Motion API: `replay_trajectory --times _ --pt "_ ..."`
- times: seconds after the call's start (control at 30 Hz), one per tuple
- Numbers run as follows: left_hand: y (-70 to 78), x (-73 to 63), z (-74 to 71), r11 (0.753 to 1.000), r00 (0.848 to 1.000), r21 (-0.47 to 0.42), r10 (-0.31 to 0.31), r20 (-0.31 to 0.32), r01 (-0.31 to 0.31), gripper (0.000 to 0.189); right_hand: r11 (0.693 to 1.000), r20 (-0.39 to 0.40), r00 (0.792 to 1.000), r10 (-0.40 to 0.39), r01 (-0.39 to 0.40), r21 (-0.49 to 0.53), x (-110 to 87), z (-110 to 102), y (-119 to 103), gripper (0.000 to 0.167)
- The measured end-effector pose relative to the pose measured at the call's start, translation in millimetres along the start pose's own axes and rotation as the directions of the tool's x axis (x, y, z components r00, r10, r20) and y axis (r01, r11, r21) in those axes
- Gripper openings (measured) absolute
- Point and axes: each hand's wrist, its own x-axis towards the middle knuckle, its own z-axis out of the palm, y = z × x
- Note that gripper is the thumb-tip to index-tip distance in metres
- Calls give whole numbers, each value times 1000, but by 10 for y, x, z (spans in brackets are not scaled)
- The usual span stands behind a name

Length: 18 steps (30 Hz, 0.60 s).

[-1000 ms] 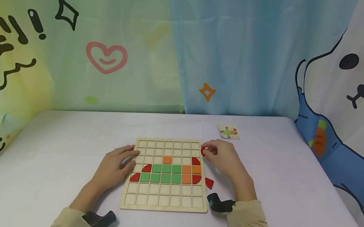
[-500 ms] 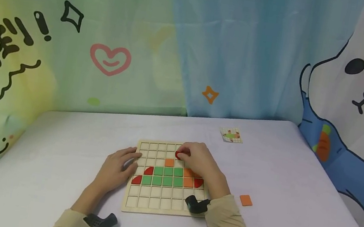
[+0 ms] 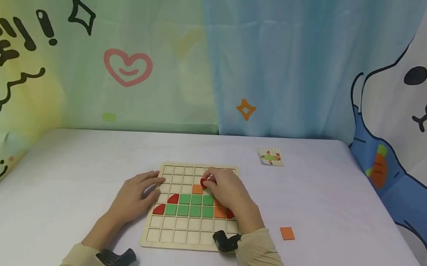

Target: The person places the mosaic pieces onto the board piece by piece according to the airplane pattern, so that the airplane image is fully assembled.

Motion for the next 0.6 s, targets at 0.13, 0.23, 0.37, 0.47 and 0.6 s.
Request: replay_trajectory --times 0.13,0.23,0.37,0.47,0.6 --pt "2 0 0 1000 1000 -3 -3 6 3 36 1000 3 1000 -18 18 -3 -7 3 -4 11" --pt "-8 3 -1 1000 1000 -2 -5 10 5 36 1000 12 1000 -26 26 -3 2 7 -10 10" --pt "-18 9 0 1000 1000 -3 -2 11 2 36 1000 13 1000 -22 22 0 15 7 -13 10" --pt "-18 11 -2 1000 1000 -2 -5 14 5 36 1000 -4 1000 -9 9 3 26 3 -11 12" --pt "-13 4 1 1000 1000 -4 -4 3 4 36 999 -44 999 -8 9 34 31 12 -1 11"
